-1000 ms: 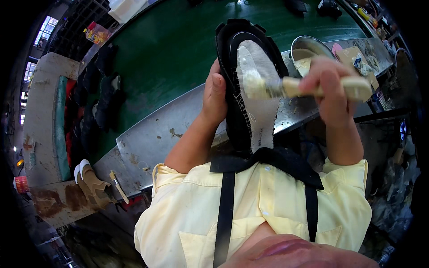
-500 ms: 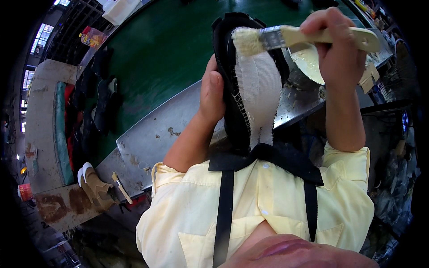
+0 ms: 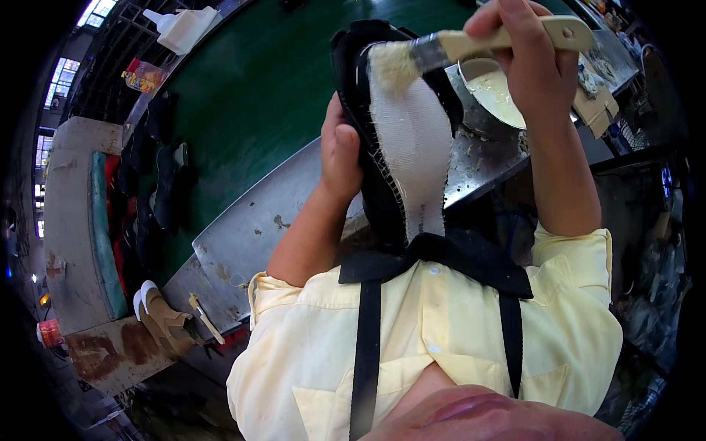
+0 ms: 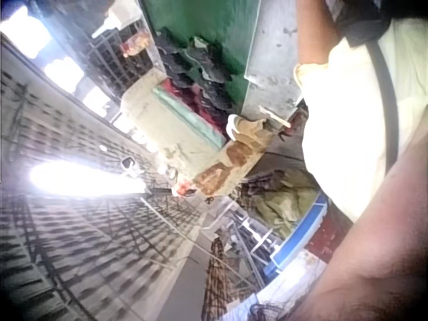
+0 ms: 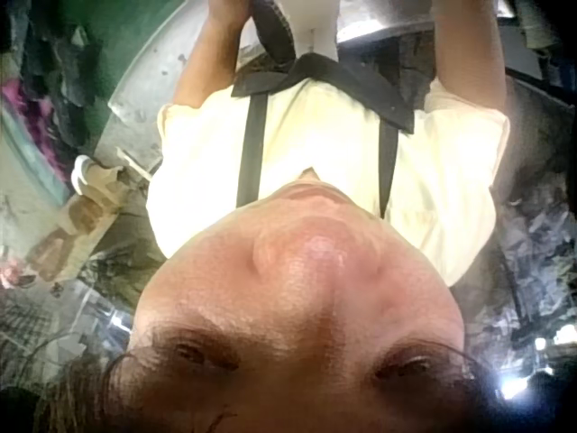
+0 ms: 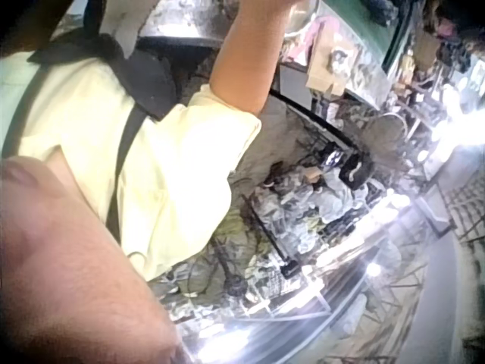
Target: The person applies glue to the inner surface of shoe soles using a brush and then places the components onto a moving conveyor belt.
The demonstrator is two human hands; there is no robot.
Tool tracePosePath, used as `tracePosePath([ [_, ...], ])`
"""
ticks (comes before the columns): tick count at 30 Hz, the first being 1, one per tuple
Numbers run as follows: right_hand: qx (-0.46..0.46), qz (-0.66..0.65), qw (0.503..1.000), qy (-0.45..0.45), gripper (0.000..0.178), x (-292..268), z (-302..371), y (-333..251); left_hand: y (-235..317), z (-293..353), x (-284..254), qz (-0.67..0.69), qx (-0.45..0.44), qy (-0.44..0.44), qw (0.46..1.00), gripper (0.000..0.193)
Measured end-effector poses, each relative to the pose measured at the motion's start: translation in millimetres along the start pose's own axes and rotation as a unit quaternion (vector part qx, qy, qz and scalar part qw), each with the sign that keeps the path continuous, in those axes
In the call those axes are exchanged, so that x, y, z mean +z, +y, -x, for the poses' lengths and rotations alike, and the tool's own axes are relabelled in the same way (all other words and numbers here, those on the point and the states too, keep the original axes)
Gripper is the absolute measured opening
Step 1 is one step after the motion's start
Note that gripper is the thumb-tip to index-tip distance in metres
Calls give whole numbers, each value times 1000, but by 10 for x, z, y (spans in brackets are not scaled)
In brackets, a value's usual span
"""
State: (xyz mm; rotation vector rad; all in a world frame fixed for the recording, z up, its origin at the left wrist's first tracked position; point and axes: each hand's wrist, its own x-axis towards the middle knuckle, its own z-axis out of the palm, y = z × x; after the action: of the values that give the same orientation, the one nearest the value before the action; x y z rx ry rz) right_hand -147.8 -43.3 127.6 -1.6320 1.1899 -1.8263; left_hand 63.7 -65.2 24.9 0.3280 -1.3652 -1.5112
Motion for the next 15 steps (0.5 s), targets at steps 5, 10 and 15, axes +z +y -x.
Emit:
tracePosePath([
  [5,-104,67,992,-14,31,-51,337,144,-9,39,-70,-11,3,38,999,89],
  [10,-156,143,972,-105,27,-204,803,-76,-38,35,-149,-16,-18,61,998,84],
  [15,-63,2,995,-78,24,-435,667,-113,-61,11,-84,-11,-10,55,998,82],
])
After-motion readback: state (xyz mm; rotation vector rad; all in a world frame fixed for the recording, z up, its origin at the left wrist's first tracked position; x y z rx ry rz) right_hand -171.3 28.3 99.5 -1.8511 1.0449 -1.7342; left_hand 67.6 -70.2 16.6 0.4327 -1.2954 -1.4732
